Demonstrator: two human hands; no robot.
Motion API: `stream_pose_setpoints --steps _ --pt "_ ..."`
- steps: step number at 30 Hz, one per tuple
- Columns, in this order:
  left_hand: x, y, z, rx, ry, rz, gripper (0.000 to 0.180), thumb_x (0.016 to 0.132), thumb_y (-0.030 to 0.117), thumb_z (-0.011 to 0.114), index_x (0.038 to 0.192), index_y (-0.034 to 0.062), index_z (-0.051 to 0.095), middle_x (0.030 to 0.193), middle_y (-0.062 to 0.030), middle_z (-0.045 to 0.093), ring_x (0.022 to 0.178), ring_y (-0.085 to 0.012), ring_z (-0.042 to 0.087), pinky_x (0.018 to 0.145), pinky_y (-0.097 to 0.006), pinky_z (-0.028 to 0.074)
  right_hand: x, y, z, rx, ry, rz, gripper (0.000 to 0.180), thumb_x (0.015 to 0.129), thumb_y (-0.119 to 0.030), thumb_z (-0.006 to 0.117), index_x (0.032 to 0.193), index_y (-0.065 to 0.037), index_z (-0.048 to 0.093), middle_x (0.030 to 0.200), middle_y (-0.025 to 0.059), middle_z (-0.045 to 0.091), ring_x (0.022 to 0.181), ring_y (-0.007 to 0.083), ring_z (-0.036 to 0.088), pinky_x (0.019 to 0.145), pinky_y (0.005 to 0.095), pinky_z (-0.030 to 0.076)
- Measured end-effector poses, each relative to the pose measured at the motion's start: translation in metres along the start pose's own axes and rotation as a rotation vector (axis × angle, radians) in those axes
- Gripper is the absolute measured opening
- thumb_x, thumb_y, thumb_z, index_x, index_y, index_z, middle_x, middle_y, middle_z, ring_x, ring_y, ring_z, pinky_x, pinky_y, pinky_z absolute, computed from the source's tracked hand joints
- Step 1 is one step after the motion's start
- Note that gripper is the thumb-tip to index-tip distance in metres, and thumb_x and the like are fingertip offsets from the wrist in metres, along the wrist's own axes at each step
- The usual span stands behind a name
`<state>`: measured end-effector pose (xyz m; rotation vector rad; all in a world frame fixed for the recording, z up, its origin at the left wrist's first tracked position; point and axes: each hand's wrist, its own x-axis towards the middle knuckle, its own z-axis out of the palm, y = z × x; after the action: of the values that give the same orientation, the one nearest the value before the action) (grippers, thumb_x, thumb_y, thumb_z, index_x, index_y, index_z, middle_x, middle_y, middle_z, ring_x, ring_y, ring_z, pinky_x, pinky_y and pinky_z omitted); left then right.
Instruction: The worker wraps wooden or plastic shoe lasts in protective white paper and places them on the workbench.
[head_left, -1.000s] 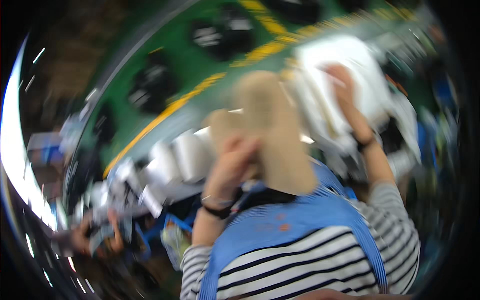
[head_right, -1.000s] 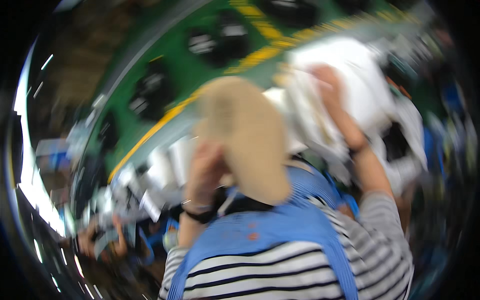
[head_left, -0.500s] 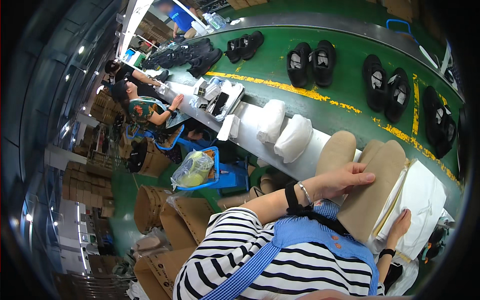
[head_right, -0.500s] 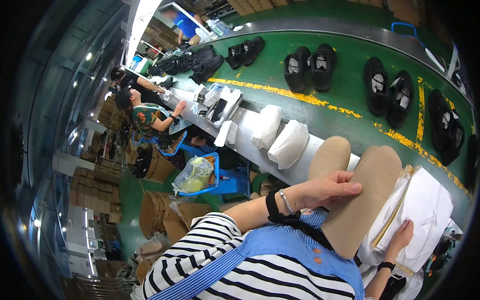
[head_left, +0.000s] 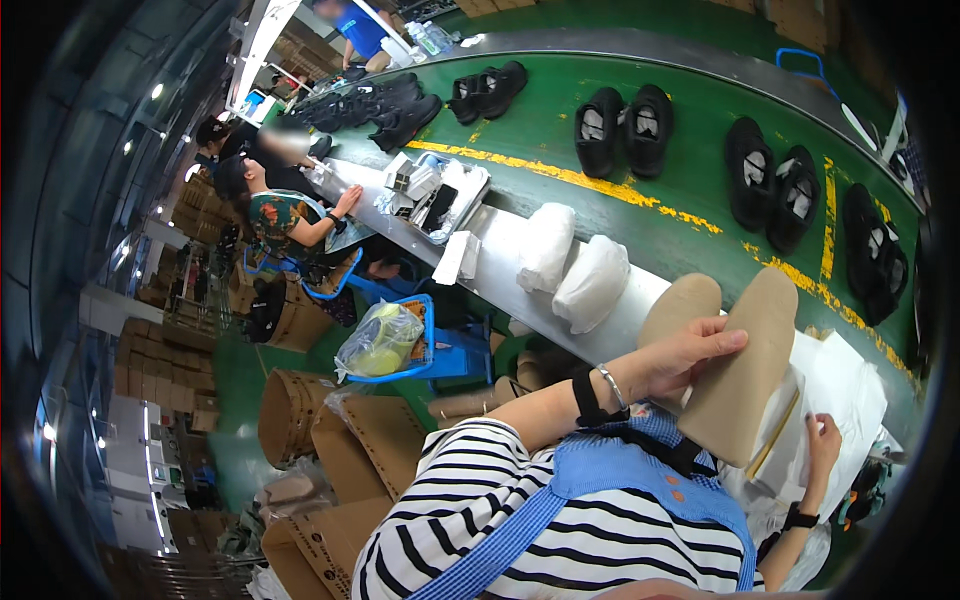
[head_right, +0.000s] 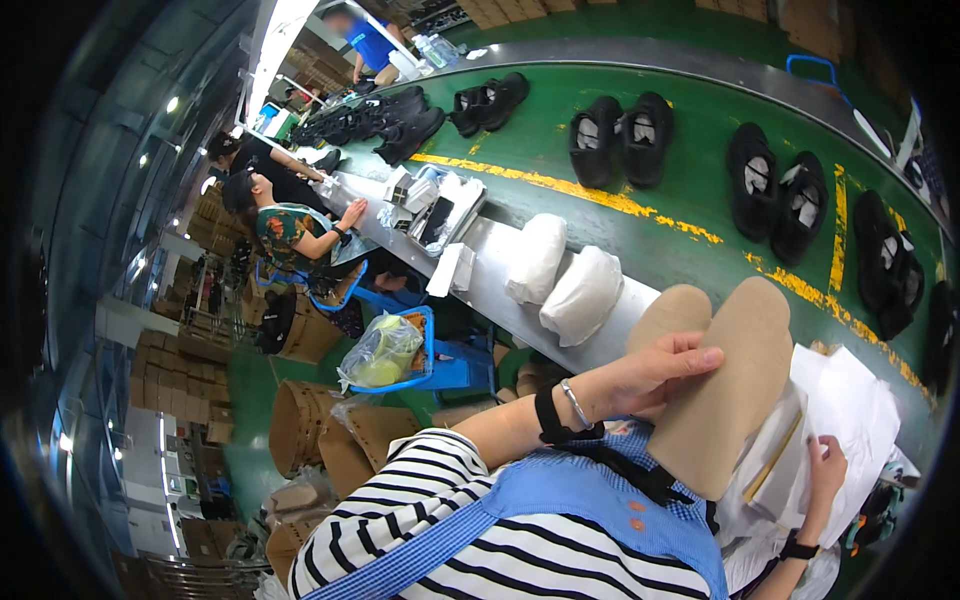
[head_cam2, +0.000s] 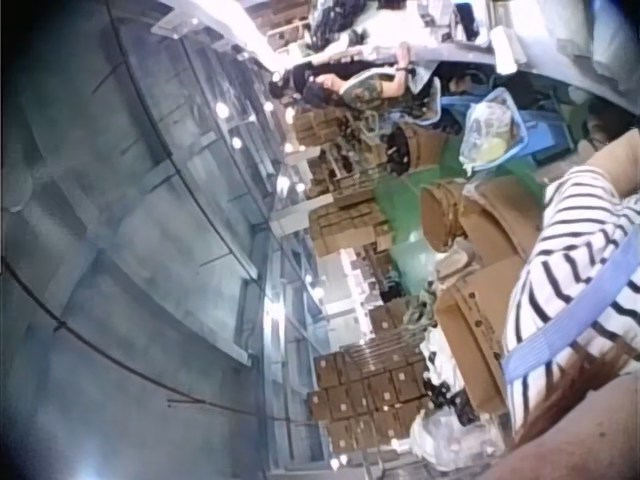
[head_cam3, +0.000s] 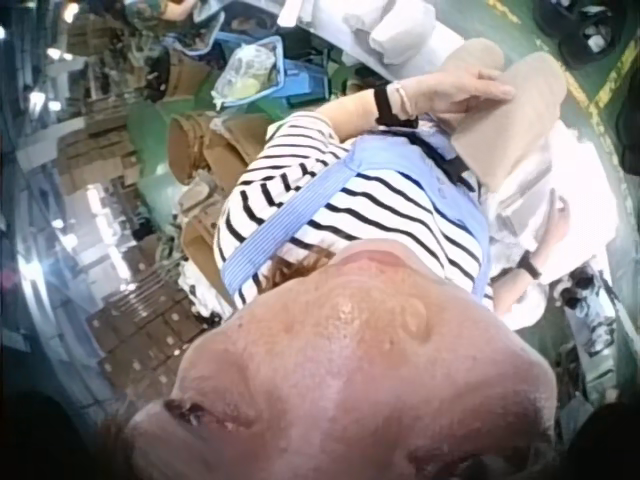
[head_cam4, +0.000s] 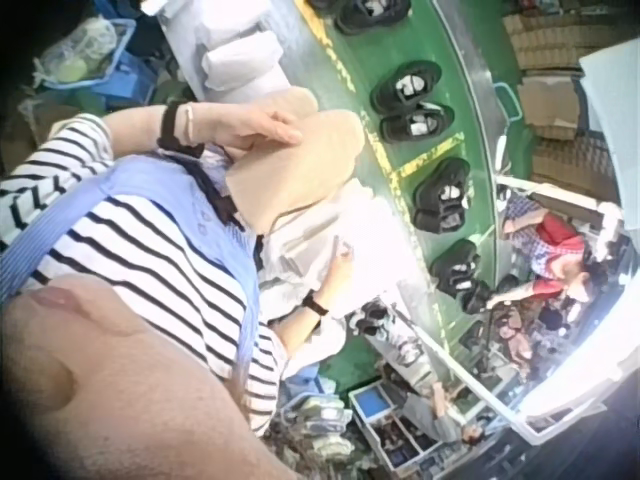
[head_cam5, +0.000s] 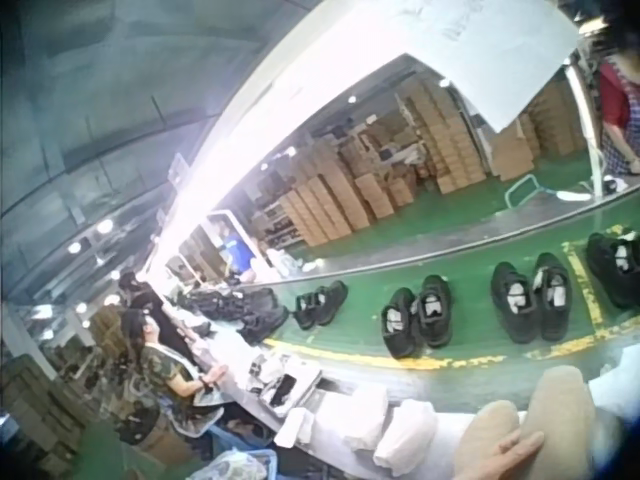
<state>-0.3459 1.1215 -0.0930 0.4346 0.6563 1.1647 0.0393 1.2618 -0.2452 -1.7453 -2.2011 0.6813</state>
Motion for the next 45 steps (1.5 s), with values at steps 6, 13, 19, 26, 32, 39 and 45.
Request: stream_pose_setpoints --steps 6,13,19,26,32,39,45 --pt "0.002 0.008 -0.007 0.029 0.033 0.044 0.044 0.087 0.035 0.063 0.120 0.0087 0.053 0.107 0.0015 0.060 0.096 -0.0076 0.057 0.081 -0.025 0.047 0.025 0.043 -0.014 -0.060 -0.107 -0.064 0.033 0.087 -0.025 0.056 0.070 0.003 0.052 0.054 0.0096 0.046 0.053 0.0137 0.037 0.051 0.0361 0.034" --pt "0.000 0.031 -0.042 0.235 0.231 0.065 0.033 0.091 0.031 0.056 0.109 0.0040 0.056 0.100 -0.0029 0.062 0.089 -0.0112 0.060 0.078 -0.028 0.050 0.053 -0.089 -0.061 0.084 0.223 -0.213 0.034 0.091 -0.028 0.053 0.084 0.004 0.062 0.073 0.0152 0.060 0.070 0.0219 0.054 0.064 0.0350 0.041" --pt "-0.002 0.070 -0.050 0.146 0.167 0.174 0.032 0.091 0.023 0.057 0.116 0.0021 0.055 0.105 -0.0060 0.063 0.094 -0.0140 0.062 0.081 -0.027 0.051 0.077 -0.228 -0.121 0.361 -0.007 -0.380 0.032 0.094 -0.028 0.052 0.101 0.003 0.060 0.080 -0.0050 0.055 0.073 0.0023 0.045 0.065 0.0204 0.040" --pt "0.018 0.085 -0.052 0.301 0.053 0.160 0.031 0.091 0.023 0.057 0.112 0.0009 0.057 0.098 -0.0036 0.064 0.086 -0.0088 0.061 0.074 -0.023 0.049 0.055 -0.321 -0.164 0.449 -0.234 -0.467 0.031 0.093 -0.028 0.055 0.103 0.000 0.062 0.093 0.0007 0.062 0.084 0.0055 0.055 0.073 0.0204 0.044" --pt "0.038 0.085 -0.050 0.676 -0.011 0.264 0.026 0.091 0.020 0.057 0.106 -0.0015 0.060 0.093 -0.0010 0.064 0.086 -0.0080 0.058 0.077 -0.025 0.047 0.028 -0.378 -0.120 -0.156 0.137 -1.206 0.013 0.081 -0.017 0.062 0.091 -0.010 0.066 0.104 0.0056 0.063 0.085 0.0221 0.060 0.073 0.0317 0.049" --pt "0.025 0.054 -0.079 0.493 -0.193 0.384 0.031 0.092 0.017 0.054 0.118 -0.0004 0.052 0.107 -0.0065 0.061 0.097 -0.0139 0.057 0.084 -0.028 0.047 -0.020 -0.372 -0.058 -0.396 0.128 -1.317 0.022 0.077 -0.017 0.060 0.099 -0.013 0.060 0.123 0.0058 0.055 0.101 0.0209 0.055 0.083 0.0355 0.046" --pt "0.035 0.034 -0.088 0.210 -0.242 0.342 0.035 0.092 0.018 0.054 0.122 -0.0001 0.049 0.113 -0.0086 0.058 0.101 -0.0161 0.056 0.086 -0.029 0.047 -0.033 -0.355 -0.057 -0.244 -0.326 -1.205 0.035 0.077 -0.024 0.065 0.109 -0.011 0.060 0.125 0.0074 0.054 0.110 0.0254 0.053 0.094 0.0402 0.041"
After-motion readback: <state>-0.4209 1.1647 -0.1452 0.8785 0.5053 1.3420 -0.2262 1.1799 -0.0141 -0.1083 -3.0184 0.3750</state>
